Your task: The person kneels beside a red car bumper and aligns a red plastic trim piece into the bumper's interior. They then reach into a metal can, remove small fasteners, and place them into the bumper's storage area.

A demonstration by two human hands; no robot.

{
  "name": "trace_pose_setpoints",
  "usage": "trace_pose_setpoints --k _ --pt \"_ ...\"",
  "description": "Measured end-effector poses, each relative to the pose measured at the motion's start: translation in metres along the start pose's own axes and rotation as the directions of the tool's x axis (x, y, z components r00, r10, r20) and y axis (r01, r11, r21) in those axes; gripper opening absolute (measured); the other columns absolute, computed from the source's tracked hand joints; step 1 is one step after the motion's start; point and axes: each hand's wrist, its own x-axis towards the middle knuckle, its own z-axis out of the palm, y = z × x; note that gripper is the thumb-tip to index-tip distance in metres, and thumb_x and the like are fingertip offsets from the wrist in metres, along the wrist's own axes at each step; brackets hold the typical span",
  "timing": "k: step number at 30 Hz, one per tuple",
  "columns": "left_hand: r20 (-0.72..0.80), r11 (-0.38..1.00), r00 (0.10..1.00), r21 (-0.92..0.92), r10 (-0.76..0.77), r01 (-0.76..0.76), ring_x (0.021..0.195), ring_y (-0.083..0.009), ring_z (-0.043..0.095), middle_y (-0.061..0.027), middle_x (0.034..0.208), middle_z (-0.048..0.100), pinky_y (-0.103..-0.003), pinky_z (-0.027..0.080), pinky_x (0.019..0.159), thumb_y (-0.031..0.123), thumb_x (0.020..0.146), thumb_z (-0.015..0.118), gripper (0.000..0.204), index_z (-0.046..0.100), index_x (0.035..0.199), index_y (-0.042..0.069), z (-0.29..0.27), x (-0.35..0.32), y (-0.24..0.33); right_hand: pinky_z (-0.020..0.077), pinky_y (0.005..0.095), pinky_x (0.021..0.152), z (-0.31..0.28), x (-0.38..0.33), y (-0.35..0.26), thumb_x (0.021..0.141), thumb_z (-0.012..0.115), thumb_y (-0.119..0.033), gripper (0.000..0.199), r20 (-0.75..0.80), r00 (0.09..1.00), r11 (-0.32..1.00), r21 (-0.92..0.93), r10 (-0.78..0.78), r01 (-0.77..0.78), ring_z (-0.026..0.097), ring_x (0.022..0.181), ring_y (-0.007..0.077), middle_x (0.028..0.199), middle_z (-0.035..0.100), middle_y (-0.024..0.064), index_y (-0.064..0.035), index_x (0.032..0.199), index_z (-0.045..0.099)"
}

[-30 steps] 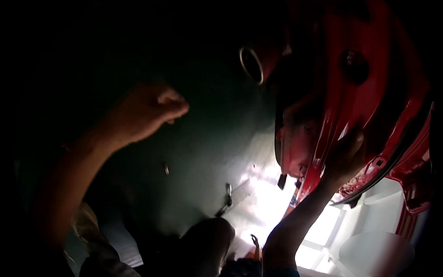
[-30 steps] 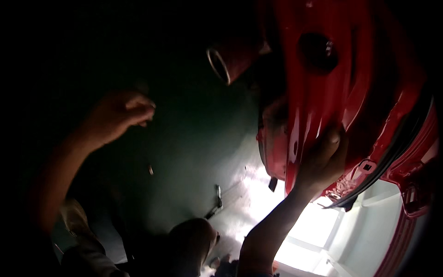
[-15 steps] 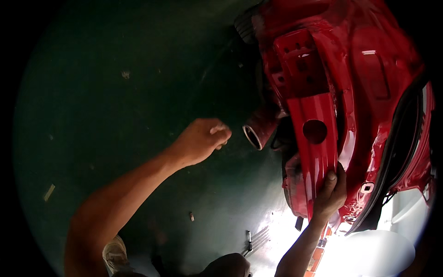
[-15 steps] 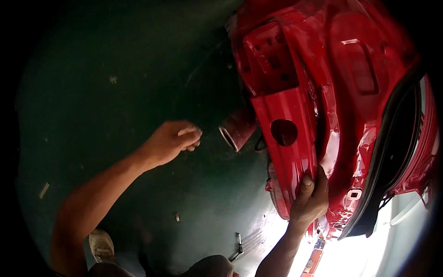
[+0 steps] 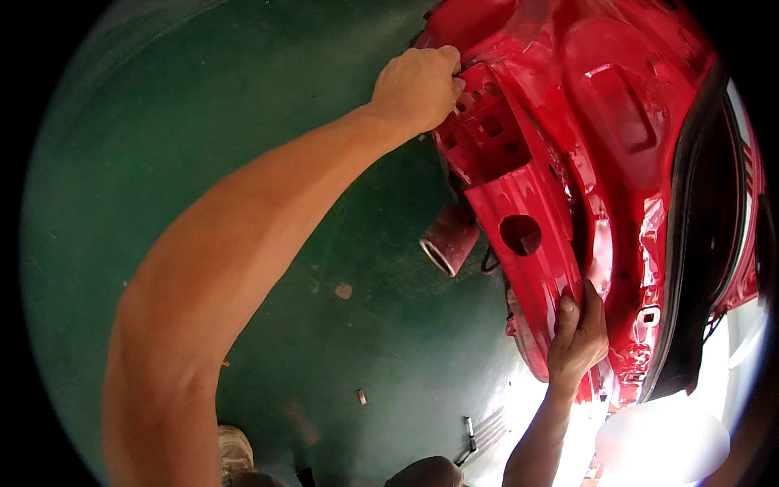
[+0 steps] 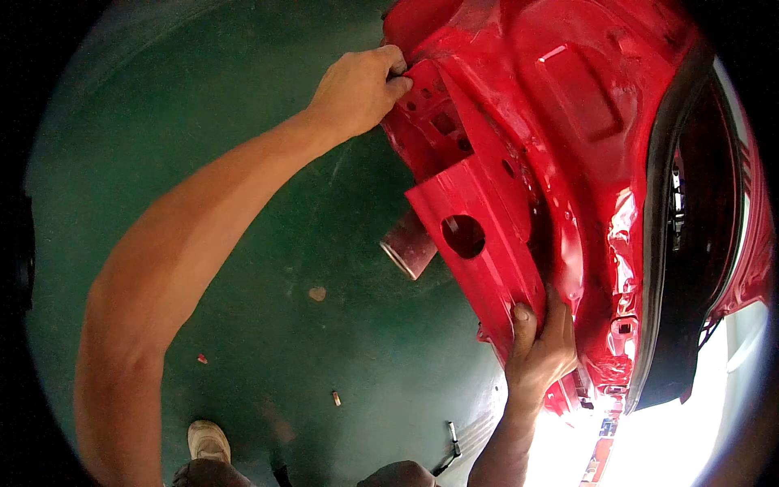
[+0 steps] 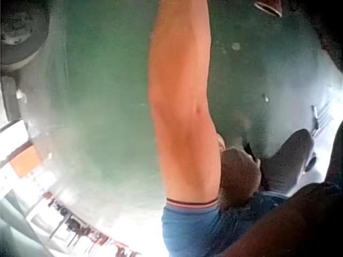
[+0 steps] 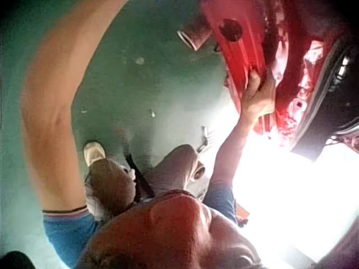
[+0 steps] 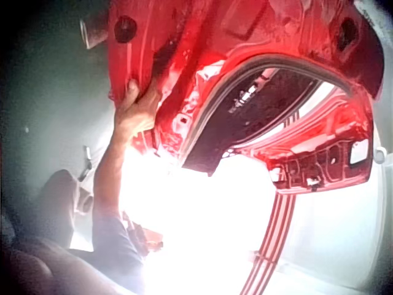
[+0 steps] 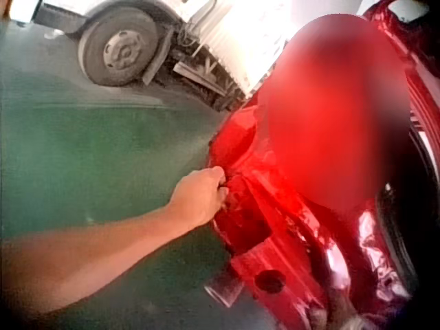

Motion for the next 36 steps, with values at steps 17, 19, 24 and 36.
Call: trace_pose_setpoints --k 17,19,24,36 --pt "0.000 0.976 0.987 0.151 0.158 -0.156 0.084 -0.0470 0.066 -0.0230 0.089 0.069 -0.056 0.052 0.071 0.015 0.089 0.068 0.014 0.060 0.092 0.004 0.000 0.005 -0.006 0.0543 0.0478 0.075 0.007 -0.003 0.003 0.095 0.064 -0.056 0.064 0.003 1.000 1.000 -0.019 0.010 -0.010 0.069 0.089 0.0410 0.101 0.070 0.0215 0.0016 0.122 0.068" --pt "-0.018 0.973 0.983 0.143 0.184 -0.180 0.087 -0.0466 0.066 -0.0235 0.093 0.069 -0.056 0.052 0.072 0.015 0.091 0.067 0.014 0.059 0.094 0.004 0.002 0.010 -0.003 0.0546 0.0475 0.075 0.002 0.000 0.003 0.094 0.066 -0.054 0.062 -0.004 1.000 0.999 -0.047 0.013 -0.013 0.069 0.090 0.0407 0.101 0.070 0.0209 0.0013 0.122 0.068" --pt "0.071 0.998 0.997 0.056 0.035 -0.039 0.094 -0.0439 0.068 -0.0240 0.099 0.069 -0.050 0.053 0.077 0.017 0.096 0.066 0.025 0.063 0.118 0.005 0.002 -0.006 -0.012 0.0554 0.0458 0.069 -0.001 0.003 0.002 0.082 0.076 -0.056 0.060 -0.029 0.999 0.988 -0.156 -0.018 0.013 0.069 0.081 0.0335 0.092 0.070 0.0131 -0.0052 0.114 0.071" --pt "0.736 0.825 0.490 0.163 -0.467 0.541 0.081 -0.0224 0.075 -0.0167 0.098 0.075 -0.037 0.059 0.075 0.011 0.095 0.067 0.028 0.064 0.120 -0.004 -0.118 -0.327 -0.039 0.0564 0.0393 0.064 -0.020 -0.003 -0.001 0.080 0.074 -0.060 0.054 -0.120 0.987 0.994 0.038 0.102 -0.098 0.070 0.076 0.0271 0.082 0.067 0.0086 -0.0090 0.098 0.071"
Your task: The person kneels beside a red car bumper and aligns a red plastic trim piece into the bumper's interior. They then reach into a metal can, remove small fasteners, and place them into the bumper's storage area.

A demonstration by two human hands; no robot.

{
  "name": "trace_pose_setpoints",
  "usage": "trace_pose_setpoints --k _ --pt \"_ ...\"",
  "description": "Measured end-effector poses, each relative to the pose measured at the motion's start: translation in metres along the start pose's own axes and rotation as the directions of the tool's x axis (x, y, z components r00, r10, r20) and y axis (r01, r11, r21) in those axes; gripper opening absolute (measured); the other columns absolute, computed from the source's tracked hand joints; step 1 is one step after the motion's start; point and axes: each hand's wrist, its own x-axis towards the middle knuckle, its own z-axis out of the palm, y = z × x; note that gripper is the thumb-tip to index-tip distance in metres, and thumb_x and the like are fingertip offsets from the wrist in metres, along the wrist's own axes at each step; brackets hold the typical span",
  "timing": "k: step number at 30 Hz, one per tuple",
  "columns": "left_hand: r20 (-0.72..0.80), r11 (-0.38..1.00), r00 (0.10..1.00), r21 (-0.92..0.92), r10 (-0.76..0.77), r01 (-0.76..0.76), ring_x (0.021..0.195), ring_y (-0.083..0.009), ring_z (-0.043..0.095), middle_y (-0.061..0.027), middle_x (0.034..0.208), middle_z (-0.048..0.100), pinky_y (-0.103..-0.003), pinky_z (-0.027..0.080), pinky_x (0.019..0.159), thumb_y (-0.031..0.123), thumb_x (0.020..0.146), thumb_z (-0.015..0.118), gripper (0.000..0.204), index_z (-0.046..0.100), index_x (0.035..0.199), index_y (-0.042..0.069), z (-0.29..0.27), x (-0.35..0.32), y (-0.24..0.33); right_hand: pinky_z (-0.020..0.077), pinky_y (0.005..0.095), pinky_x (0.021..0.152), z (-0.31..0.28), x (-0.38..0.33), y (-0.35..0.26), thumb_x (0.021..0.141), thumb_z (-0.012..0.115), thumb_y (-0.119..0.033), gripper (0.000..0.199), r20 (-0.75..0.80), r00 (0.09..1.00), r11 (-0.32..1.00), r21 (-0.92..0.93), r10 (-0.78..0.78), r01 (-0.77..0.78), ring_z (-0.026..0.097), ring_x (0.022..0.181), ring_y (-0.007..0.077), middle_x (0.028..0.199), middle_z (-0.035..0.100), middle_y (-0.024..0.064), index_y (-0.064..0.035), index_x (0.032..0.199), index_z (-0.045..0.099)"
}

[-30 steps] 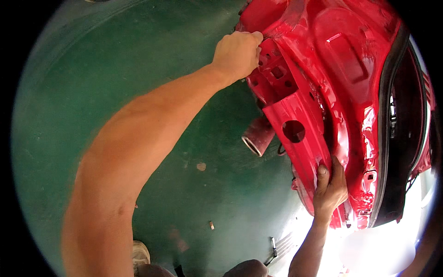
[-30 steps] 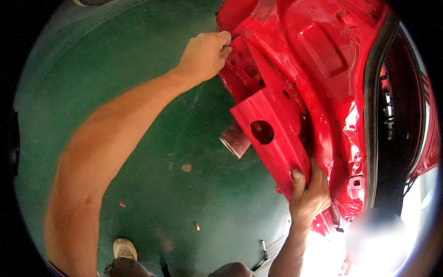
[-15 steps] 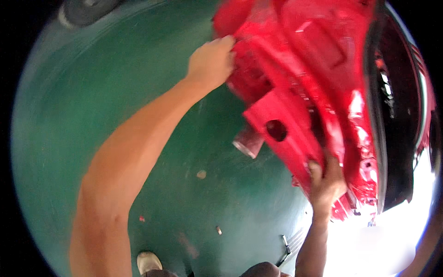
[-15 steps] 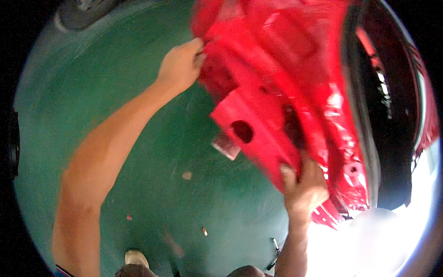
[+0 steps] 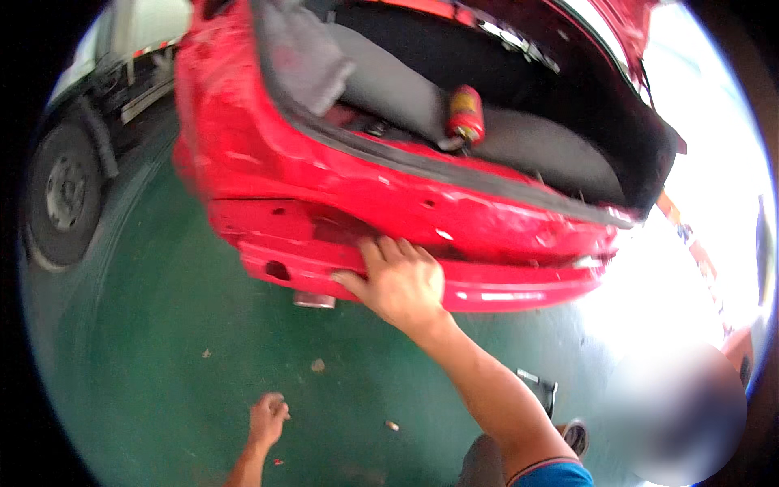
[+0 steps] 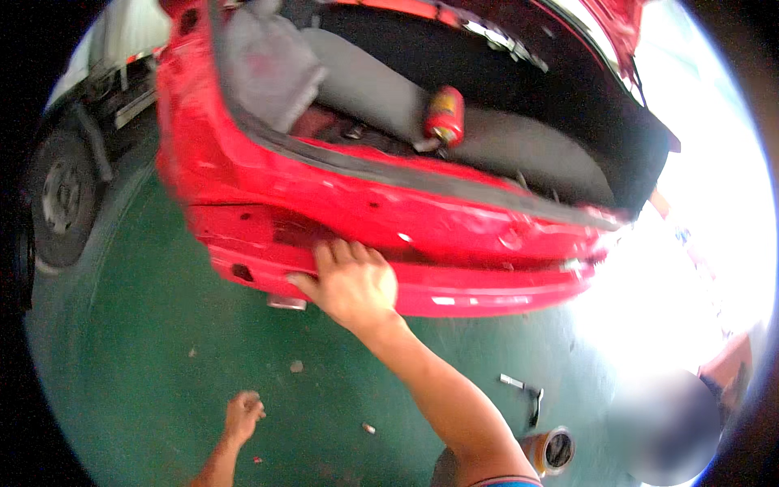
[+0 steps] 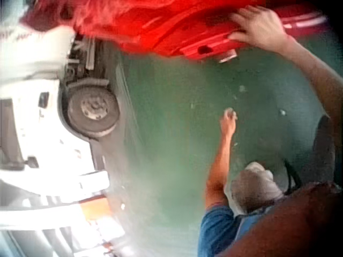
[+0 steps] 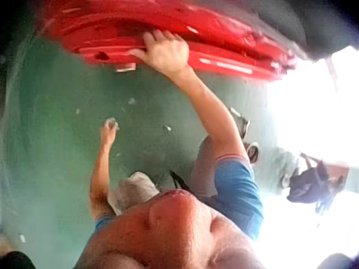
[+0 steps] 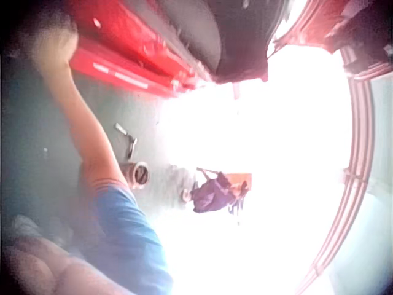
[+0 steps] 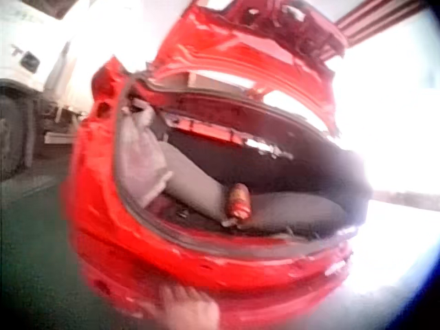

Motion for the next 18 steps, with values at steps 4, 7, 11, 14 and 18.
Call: trace_pose_setpoints --k 4,7,11,14,18 --pt "0.222 0.986 0.962 -0.015 -0.161 0.168 0.083 -0.0207 0.075 -0.0158 0.099 0.075 -0.034 0.058 0.074 0.008 0.094 0.067 0.029 0.064 0.120 -0.005 0.030 -0.051 0.010 0.0533 0.0430 0.086 0.006 0.000 0.004 0.088 0.064 -0.061 0.055 0.083 0.996 0.993 0.108 0.036 -0.045 0.067 0.095 0.0276 0.096 0.068 0.0106 -0.0067 0.097 0.068" --pt "0.259 0.989 0.955 0.058 -0.148 0.137 0.084 -0.0199 0.074 -0.0145 0.098 0.074 -0.033 0.058 0.074 0.008 0.094 0.067 0.029 0.065 0.119 -0.004 0.031 -0.059 0.033 0.0522 0.0419 0.084 0.015 -0.004 0.005 0.084 0.070 -0.055 0.049 0.056 0.998 0.985 0.168 0.042 -0.051 0.065 0.096 0.0271 0.098 0.068 0.0104 -0.0072 0.094 0.069" --pt "0.273 0.995 0.960 0.093 -0.062 0.038 0.083 -0.0182 0.073 -0.0124 0.097 0.073 -0.032 0.057 0.072 0.008 0.093 0.067 0.028 0.065 0.119 -0.004 0.040 -0.057 0.070 0.0521 0.0414 0.082 0.012 -0.022 0.032 0.075 0.077 -0.045 0.041 -0.192 0.981 0.929 0.360 -0.014 0.084 0.063 0.097 0.0277 0.097 0.065 0.0090 -0.0076 0.090 0.068" --pt "0.283 0.994 0.955 0.092 -0.087 0.063 0.083 -0.0171 0.071 -0.0114 0.098 0.071 -0.031 0.056 0.073 0.008 0.094 0.066 0.028 0.064 0.119 -0.005 0.057 -0.072 0.081 0.0519 0.0413 0.079 -0.019 -0.063 0.037 0.071 0.079 -0.036 0.035 -0.283 0.957 0.869 0.454 -0.071 0.198 0.060 0.092 0.0276 0.091 0.057 0.0063 -0.0093 0.087 0.063" --pt "0.302 0.963 0.926 0.213 -0.225 0.165 0.083 -0.0172 0.071 -0.0122 0.099 0.071 -0.032 0.056 0.075 0.008 0.094 0.064 0.028 0.064 0.119 -0.005 0.060 -0.087 0.091 0.0571 0.0393 0.082 -0.076 -0.228 0.111 0.074 0.077 -0.027 0.026 0.036 0.978 0.853 0.496 -0.206 0.161 0.063 0.090 0.0256 0.093 0.059 0.0036 -0.0112 0.091 0.065"
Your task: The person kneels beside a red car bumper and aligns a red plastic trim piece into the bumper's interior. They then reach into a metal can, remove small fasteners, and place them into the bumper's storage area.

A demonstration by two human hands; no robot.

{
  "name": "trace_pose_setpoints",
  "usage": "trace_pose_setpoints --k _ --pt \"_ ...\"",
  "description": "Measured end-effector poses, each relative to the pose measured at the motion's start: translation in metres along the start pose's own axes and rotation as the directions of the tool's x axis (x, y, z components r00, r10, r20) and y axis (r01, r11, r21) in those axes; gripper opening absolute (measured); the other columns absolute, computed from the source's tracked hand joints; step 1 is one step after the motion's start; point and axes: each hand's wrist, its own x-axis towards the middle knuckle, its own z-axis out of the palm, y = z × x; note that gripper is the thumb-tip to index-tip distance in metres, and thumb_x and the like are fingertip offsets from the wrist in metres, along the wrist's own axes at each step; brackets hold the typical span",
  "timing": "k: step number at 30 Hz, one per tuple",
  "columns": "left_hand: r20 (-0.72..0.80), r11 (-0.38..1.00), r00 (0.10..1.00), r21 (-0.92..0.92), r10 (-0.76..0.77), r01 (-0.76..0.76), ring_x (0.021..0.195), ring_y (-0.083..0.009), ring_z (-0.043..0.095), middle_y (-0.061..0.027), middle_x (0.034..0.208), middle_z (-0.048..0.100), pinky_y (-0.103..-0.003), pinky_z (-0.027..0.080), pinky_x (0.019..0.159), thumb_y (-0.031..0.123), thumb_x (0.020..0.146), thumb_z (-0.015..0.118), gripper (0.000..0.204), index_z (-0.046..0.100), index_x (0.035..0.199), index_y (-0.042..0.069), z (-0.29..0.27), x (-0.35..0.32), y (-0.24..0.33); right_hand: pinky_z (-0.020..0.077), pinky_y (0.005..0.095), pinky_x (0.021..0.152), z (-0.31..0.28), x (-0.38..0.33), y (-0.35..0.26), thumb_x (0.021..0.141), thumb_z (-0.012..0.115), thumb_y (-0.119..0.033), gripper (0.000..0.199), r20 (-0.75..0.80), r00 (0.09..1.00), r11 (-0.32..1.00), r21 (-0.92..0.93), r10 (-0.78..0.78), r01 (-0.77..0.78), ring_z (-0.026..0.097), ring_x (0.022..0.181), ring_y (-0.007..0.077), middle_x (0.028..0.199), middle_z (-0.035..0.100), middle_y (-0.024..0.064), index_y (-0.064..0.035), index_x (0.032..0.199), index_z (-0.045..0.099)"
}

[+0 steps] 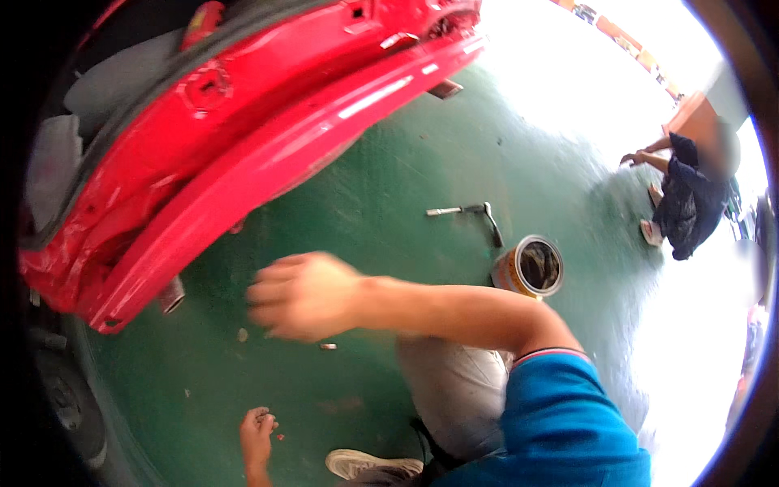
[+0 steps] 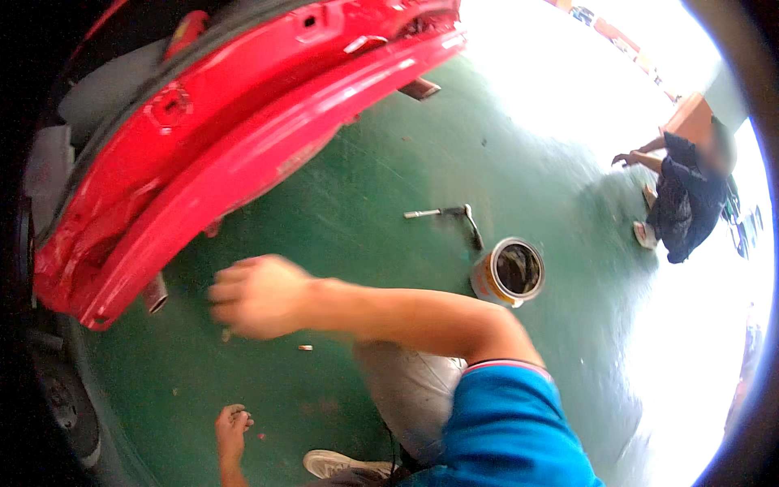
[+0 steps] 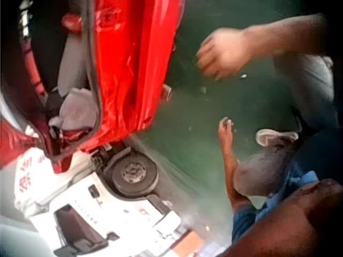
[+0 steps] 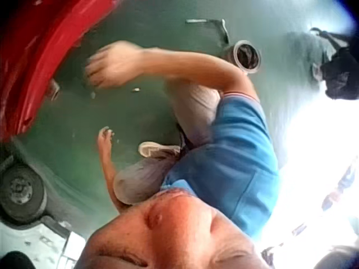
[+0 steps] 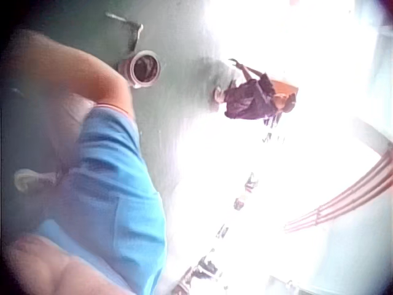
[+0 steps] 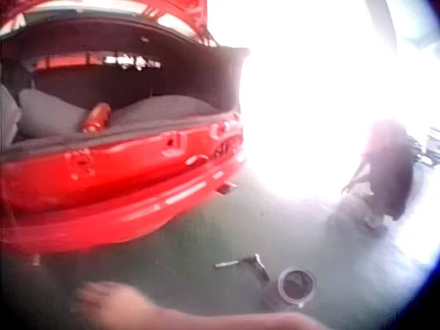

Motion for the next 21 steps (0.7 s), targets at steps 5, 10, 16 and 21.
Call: trace_pose_setpoints --k 5,10,16,21 --pt "0.145 0.942 0.989 0.330 0.014 -0.062 0.084 -0.0195 0.071 -0.0138 0.096 0.072 -0.034 0.057 0.078 0.008 0.091 0.066 0.028 0.066 0.115 -0.006 0.004 0.031 0.010 0.0543 0.0464 0.096 -0.160 -0.289 0.018 0.088 0.076 -0.032 0.051 -0.274 0.104 -0.012 -0.390 0.956 -0.921 0.061 0.120 0.0332 0.128 0.064 0.0155 -0.0082 0.131 0.063" --pt "0.311 0.805 0.949 0.549 0.054 -0.226 0.087 -0.0214 0.071 -0.0144 0.097 0.073 -0.035 0.056 0.080 0.009 0.089 0.069 0.029 0.068 0.115 -0.004 0.072 0.078 0.109 0.0572 0.0431 0.086 -0.224 -0.470 -0.026 0.084 0.081 -0.037 0.065 -0.091 -0.441 -0.444 -0.015 0.893 -0.896 0.069 0.102 0.0340 0.113 0.070 0.0197 0.0032 0.130 0.058" --pt "0.563 0.616 0.804 0.568 0.193 -0.546 0.092 -0.0233 0.071 -0.0152 0.101 0.074 -0.037 0.055 0.085 0.018 0.091 0.069 0.032 0.067 0.115 -0.003 0.221 0.089 0.257 0.0581 0.0399 0.066 -0.169 -0.529 -0.060 0.086 0.077 -0.026 0.044 0.012 -0.486 -0.468 0.287 0.874 -0.836 0.072 0.074 0.0241 0.088 0.072 0.0207 0.0055 0.111 0.060" --pt "0.737 0.563 0.593 0.352 0.326 -0.747 0.092 -0.0226 0.071 -0.0134 0.102 0.072 -0.036 0.056 0.084 0.014 0.093 0.068 0.029 0.067 0.118 0.000 0.380 0.044 0.329 0.0581 0.0375 0.070 -0.167 -0.471 -0.078 0.092 0.075 -0.036 0.052 0.363 -0.464 -0.588 0.442 0.808 -0.678 0.074 0.078 0.0226 0.091 0.074 0.0176 0.0066 0.119 0.060"
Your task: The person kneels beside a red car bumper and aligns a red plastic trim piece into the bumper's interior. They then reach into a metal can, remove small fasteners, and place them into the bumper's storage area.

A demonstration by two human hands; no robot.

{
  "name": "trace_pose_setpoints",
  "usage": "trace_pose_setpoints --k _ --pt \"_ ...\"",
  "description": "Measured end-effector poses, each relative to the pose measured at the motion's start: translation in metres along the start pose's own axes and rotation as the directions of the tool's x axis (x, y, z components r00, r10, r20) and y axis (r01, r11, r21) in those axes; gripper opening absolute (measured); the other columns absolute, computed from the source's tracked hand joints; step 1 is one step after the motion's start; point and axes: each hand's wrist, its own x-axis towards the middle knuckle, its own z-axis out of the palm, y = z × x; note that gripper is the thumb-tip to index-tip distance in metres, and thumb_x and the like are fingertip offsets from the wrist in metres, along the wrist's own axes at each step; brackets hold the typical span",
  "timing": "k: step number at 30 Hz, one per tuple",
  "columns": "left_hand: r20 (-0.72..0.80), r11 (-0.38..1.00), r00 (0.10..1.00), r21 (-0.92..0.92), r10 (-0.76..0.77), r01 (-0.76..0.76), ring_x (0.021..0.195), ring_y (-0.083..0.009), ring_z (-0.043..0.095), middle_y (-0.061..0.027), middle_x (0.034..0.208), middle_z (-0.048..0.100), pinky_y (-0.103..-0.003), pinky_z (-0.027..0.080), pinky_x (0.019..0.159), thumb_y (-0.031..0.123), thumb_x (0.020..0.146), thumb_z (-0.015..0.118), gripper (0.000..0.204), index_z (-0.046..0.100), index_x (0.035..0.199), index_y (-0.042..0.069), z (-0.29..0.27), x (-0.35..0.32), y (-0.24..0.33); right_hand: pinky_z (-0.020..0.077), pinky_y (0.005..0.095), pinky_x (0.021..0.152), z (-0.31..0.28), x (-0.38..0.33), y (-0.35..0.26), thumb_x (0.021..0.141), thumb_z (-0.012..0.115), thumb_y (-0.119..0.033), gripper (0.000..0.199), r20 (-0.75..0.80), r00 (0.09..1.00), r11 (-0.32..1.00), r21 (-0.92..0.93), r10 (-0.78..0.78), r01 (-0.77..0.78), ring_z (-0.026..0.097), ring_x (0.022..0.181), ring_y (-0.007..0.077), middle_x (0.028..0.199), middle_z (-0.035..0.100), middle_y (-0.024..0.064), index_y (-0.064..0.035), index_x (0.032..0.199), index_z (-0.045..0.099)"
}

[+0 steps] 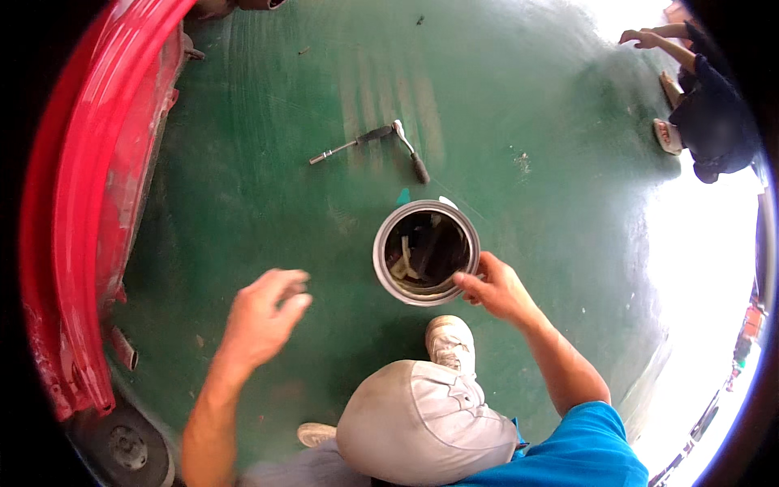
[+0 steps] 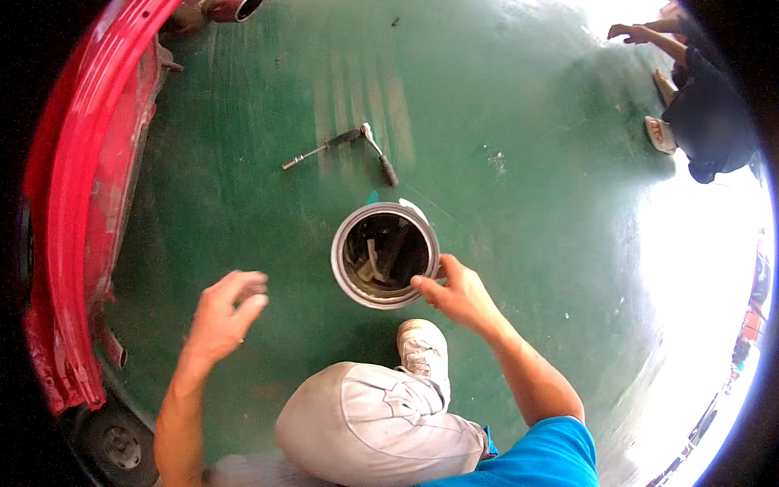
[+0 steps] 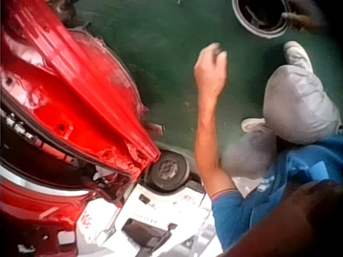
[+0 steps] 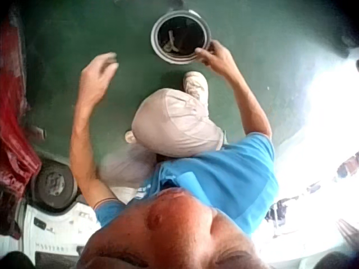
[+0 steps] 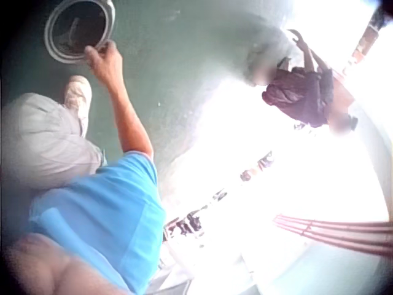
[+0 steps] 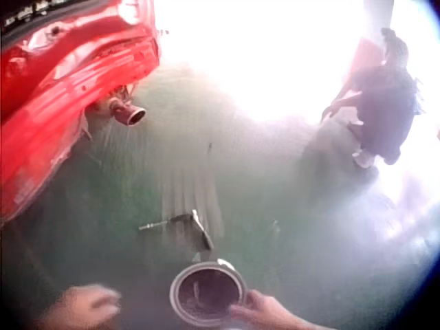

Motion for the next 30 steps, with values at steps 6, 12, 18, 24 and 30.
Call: trace_pose_setpoints --k 6,12,18,24,30 --pt "0.219 0.911 0.941 0.270 0.257 -0.312 0.095 -0.0351 0.071 -0.0180 0.109 0.068 -0.043 0.058 0.082 0.010 0.094 0.059 0.028 0.068 0.120 0.005 0.109 0.068 0.065 0.0585 0.0408 0.082 -0.004 0.006 0.012 0.091 0.077 -0.036 0.067 0.124 0.984 0.991 -0.009 -0.128 0.130 0.076 0.094 0.0289 0.114 0.074 0.0206 0.0069 0.138 0.052" --pt "0.516 0.830 0.856 0.484 -0.014 -0.278 0.083 -0.0365 0.073 -0.0225 0.094 0.069 -0.047 0.061 0.072 0.014 0.090 0.057 0.022 0.073 0.096 0.000 0.187 0.116 0.061 0.0593 0.0390 0.079 -0.015 0.008 0.024 0.088 0.082 -0.033 0.070 0.162 0.974 0.986 0.079 -0.155 0.144 0.076 0.091 0.0269 0.113 0.074 0.0190 0.0057 0.138 0.052" --pt "0.360 0.879 0.932 0.427 0.052 -0.214 0.079 -0.0364 0.072 -0.0204 0.084 0.069 -0.045 0.061 0.071 0.013 0.087 0.060 0.015 0.068 0.091 0.000 0.151 0.105 0.075 0.0591 0.0382 0.081 -0.023 0.005 0.013 0.087 0.083 -0.031 0.066 0.181 0.967 0.983 0.057 -0.181 0.174 0.075 0.091 0.0250 0.108 0.075 0.0181 0.0056 0.134 0.056" --pt "0.590 0.980 0.797 0.045 0.129 -0.192 0.079 -0.0387 0.065 -0.0183 0.080 0.060 -0.048 0.052 0.071 0.007 0.082 0.057 0.013 0.064 0.090 -0.001 0.005 0.077 0.073 0.0565 0.0362 0.088 -0.035 0.011 0.025 0.087 0.082 -0.025 0.062 0.205 0.949 0.968 0.129 -0.240 0.217 0.071 0.096 0.0209 0.113 0.073 0.0167 0.0031 0.136 0.058" --pt "0.283 0.931 0.918 0.314 -0.277 0.184 0.078 -0.0361 0.063 -0.0187 0.083 0.062 -0.045 0.050 0.072 0.007 0.085 0.054 0.019 0.068 0.094 -0.002 -0.033 0.048 -0.016 0.0570 0.0319 0.082 -0.039 -0.019 0.012 0.093 0.074 -0.010 0.036 -0.225 0.898 0.920 0.015 -0.378 0.391 0.071 0.092 0.0167 0.102 0.074 0.0119 0.0035 0.126 0.065"
